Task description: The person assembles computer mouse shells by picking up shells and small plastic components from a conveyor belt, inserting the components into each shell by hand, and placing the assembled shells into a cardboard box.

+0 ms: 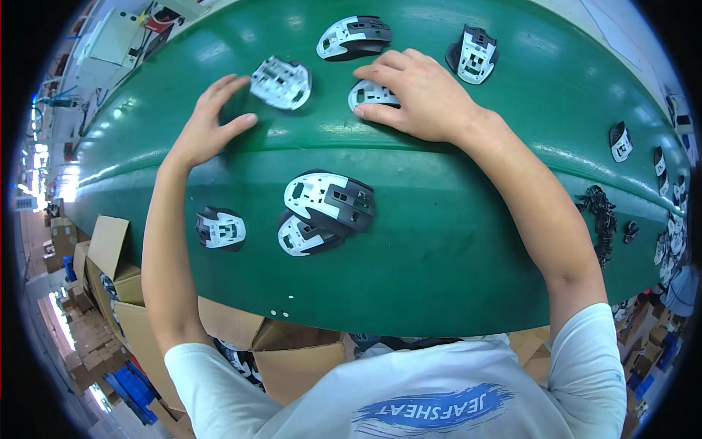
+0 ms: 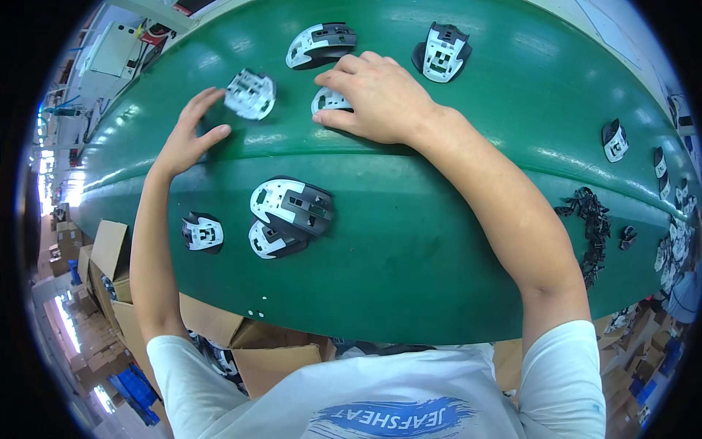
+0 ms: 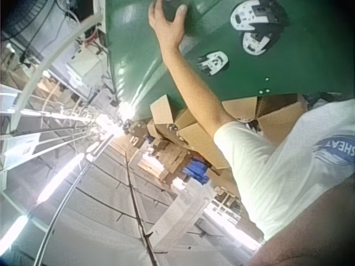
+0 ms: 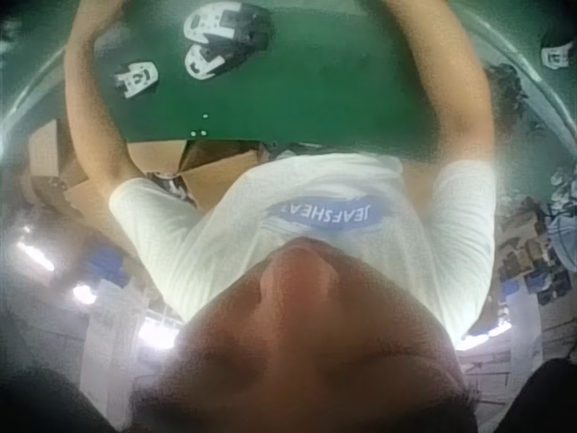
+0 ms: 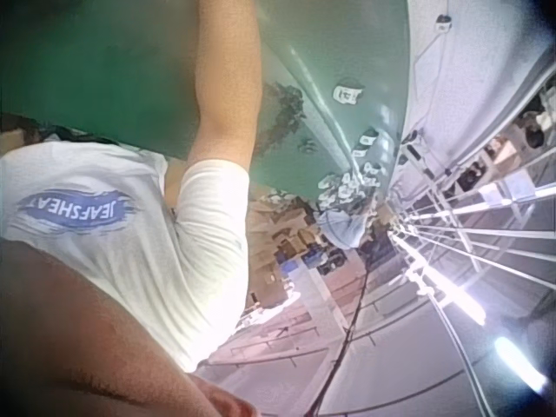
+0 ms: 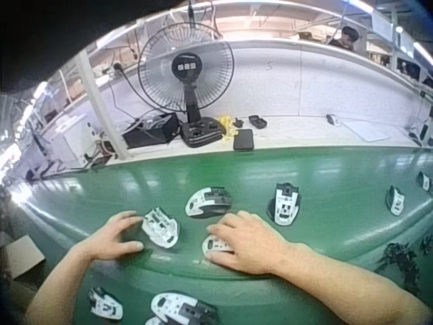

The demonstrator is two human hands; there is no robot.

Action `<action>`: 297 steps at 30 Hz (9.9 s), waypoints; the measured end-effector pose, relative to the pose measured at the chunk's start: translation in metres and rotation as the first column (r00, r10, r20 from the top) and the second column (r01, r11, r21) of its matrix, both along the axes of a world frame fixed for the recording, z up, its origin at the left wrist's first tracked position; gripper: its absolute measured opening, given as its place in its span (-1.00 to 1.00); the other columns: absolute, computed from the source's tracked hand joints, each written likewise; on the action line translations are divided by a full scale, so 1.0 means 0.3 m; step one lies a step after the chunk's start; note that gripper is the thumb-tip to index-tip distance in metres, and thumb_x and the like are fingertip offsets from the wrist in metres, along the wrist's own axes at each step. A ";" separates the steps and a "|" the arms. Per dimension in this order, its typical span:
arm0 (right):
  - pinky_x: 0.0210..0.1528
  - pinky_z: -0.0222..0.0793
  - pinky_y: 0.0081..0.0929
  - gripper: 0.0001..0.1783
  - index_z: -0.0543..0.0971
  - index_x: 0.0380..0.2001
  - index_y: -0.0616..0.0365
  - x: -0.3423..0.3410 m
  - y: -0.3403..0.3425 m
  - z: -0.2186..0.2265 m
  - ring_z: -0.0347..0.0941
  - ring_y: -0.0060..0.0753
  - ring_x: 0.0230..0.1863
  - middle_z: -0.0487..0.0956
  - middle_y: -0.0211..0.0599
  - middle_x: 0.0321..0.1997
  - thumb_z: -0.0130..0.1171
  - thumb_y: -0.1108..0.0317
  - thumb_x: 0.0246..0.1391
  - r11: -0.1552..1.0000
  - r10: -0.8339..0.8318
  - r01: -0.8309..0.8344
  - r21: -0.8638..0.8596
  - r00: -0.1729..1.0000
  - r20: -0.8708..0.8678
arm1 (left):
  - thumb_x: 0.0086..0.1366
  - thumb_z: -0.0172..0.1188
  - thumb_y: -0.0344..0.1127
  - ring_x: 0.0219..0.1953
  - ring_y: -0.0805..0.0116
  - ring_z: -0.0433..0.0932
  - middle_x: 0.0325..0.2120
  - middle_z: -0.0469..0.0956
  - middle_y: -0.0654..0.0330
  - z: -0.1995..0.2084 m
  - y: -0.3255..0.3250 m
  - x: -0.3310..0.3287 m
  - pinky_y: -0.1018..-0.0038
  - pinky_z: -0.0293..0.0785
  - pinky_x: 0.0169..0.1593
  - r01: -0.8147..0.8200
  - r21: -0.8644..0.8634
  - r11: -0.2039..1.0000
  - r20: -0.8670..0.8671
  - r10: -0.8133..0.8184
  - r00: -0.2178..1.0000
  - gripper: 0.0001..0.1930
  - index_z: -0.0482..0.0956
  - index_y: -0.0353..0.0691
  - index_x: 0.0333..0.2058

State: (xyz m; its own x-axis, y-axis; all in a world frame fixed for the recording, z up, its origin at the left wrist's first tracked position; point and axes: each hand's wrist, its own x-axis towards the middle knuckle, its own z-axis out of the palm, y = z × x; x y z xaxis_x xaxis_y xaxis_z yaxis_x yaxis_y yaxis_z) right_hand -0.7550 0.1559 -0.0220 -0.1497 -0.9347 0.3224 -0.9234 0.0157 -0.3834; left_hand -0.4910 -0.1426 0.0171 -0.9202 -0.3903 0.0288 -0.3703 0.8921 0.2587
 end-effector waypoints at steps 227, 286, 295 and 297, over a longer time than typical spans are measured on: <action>0.09 0.54 -0.30 -0.79 0.67 0.00 0.31 0.115 1.293 0.168 0.67 0.01 -0.03 0.70 -0.03 -0.06 0.24 0.52 0.35 0.862 -0.451 0.425 0.278 0.892 0.035 | 0.44 0.40 -0.16 0.11 0.34 0.47 0.21 0.50 0.13 0.020 1.084 1.378 0.41 0.44 0.23 -0.859 0.362 0.361 0.282 0.836 0.471 -0.43 0.52 -0.25 0.33; -0.33 0.64 -0.42 -0.71 0.71 -0.24 0.07 0.294 1.010 0.245 0.69 -0.29 -0.33 0.74 -0.34 -0.23 0.45 0.52 -0.12 0.922 0.018 0.039 -0.384 0.990 0.143 | 0.65 -0.25 0.23 0.01 0.26 0.67 0.06 0.71 0.21 0.036 1.567 -0.023 0.16 0.56 -0.05 0.229 0.578 -0.783 0.173 0.392 0.904 -0.39 0.59 -0.06 0.24; -0.31 0.62 -0.41 -0.76 0.67 -0.28 0.05 0.294 1.017 0.255 0.68 -0.32 -0.29 0.72 -0.41 -0.21 0.40 0.42 -0.11 0.957 0.077 -0.057 -0.286 0.995 0.062 | 0.65 -0.23 0.19 0.02 0.31 0.66 0.04 0.71 0.22 0.028 1.583 0.002 0.17 0.59 -0.09 0.231 0.623 -0.747 0.144 0.401 0.905 -0.41 0.56 -0.07 0.26; -0.31 0.62 -0.39 -0.76 0.67 -0.28 0.05 0.294 1.013 0.244 0.68 -0.32 -0.30 0.72 -0.40 -0.22 0.40 0.42 -0.11 0.943 0.081 -0.066 -0.325 0.996 0.032 | 0.65 -0.23 0.17 0.02 0.31 0.66 0.04 0.71 0.22 0.040 1.588 0.005 0.18 0.60 -0.09 0.228 0.683 -0.694 0.126 0.419 0.899 -0.42 0.54 -0.08 0.28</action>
